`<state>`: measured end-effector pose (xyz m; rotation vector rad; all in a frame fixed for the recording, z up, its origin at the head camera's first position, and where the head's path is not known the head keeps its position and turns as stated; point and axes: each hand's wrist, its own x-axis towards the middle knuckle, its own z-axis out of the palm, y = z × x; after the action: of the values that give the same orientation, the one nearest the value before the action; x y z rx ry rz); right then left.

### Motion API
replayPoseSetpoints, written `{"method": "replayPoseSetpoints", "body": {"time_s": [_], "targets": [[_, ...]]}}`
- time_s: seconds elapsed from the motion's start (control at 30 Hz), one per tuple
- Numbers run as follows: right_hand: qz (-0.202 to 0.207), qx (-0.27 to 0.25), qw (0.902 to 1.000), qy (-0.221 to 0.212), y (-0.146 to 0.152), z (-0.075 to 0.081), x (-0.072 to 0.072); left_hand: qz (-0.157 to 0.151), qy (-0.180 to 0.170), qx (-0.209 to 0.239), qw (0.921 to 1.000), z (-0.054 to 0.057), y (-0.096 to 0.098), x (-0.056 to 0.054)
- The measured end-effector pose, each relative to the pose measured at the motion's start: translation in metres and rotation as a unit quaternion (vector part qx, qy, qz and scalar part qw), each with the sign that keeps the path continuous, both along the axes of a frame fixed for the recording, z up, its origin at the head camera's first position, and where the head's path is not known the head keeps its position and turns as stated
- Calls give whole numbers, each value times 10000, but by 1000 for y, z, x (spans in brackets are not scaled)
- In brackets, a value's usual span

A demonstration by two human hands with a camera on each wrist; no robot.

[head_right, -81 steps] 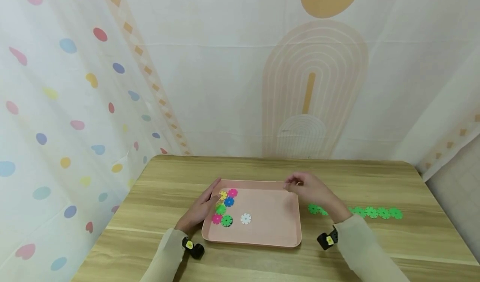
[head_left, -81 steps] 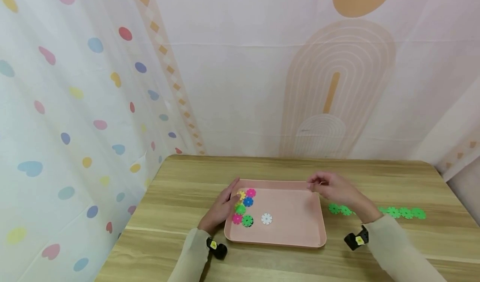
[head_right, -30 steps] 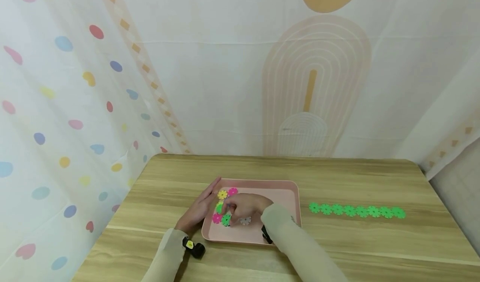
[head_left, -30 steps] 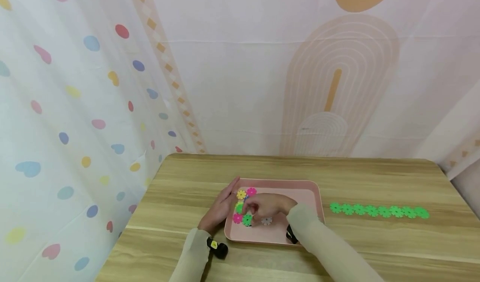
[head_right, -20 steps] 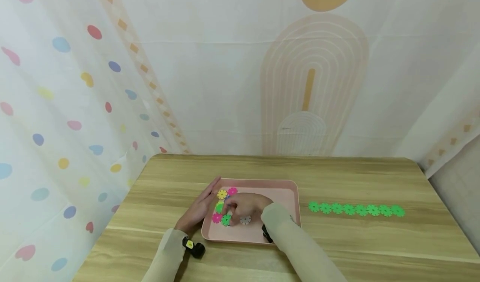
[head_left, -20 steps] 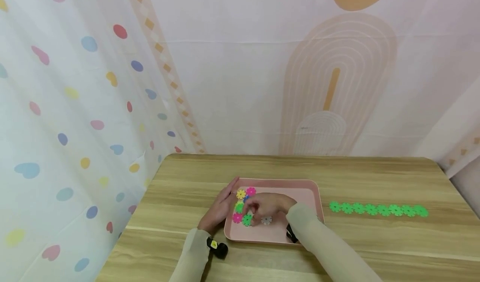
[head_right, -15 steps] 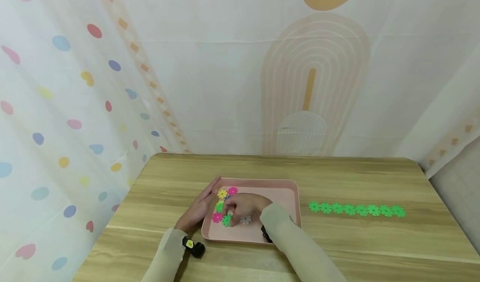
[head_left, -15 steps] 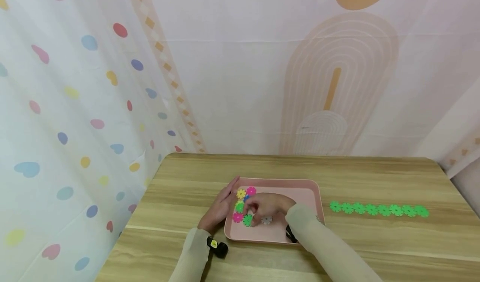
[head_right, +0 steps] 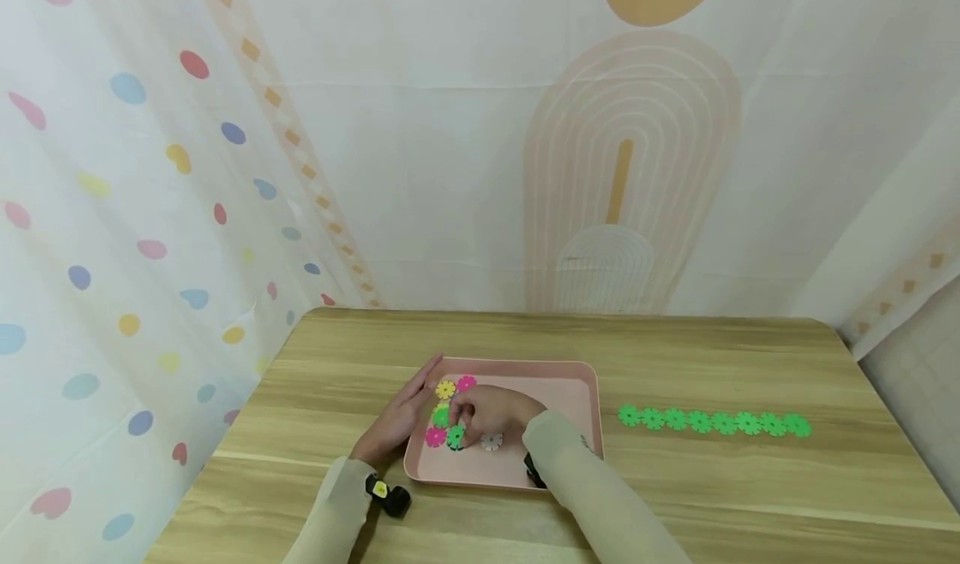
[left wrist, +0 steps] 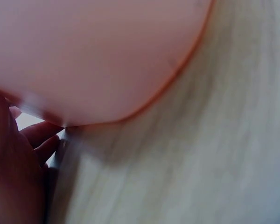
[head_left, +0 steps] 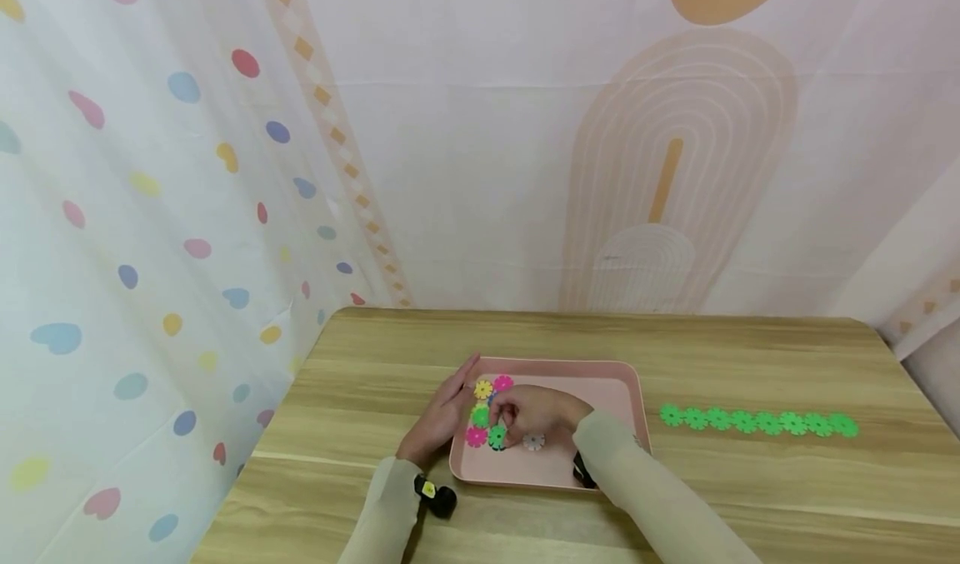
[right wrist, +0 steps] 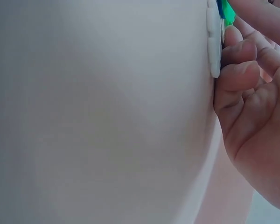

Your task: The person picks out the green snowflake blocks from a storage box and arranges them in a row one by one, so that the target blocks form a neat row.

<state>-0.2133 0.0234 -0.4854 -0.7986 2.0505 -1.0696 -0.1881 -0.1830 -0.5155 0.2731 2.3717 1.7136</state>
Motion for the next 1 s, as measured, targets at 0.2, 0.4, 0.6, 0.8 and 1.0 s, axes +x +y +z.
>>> {"method": "replayPoseSetpoints", "body": {"time_s": [0.2, 0.4, 0.6, 0.8, 1.0], "targets": [[-88, -138, 9999, -50, 2, -2, -2, 27, 1, 4, 10000, 1, 1, 0], [-111, -277, 9995, -143, 4, -4, -4, 49, -24, -38, 10000, -1, 0, 0], [-121, -240, 9995, -170, 5, -4, -3, 71, -136, -134, 9998, -3, 0, -1], [-138, -327, 9988, -350, 7, -4, -4, 30, -145, -173, 9997, -3, 0, -2], [-176, -426, 9982, -394, 9, -2, -3, 61, -191, -75, 9998, -2, 0, -1]]}}
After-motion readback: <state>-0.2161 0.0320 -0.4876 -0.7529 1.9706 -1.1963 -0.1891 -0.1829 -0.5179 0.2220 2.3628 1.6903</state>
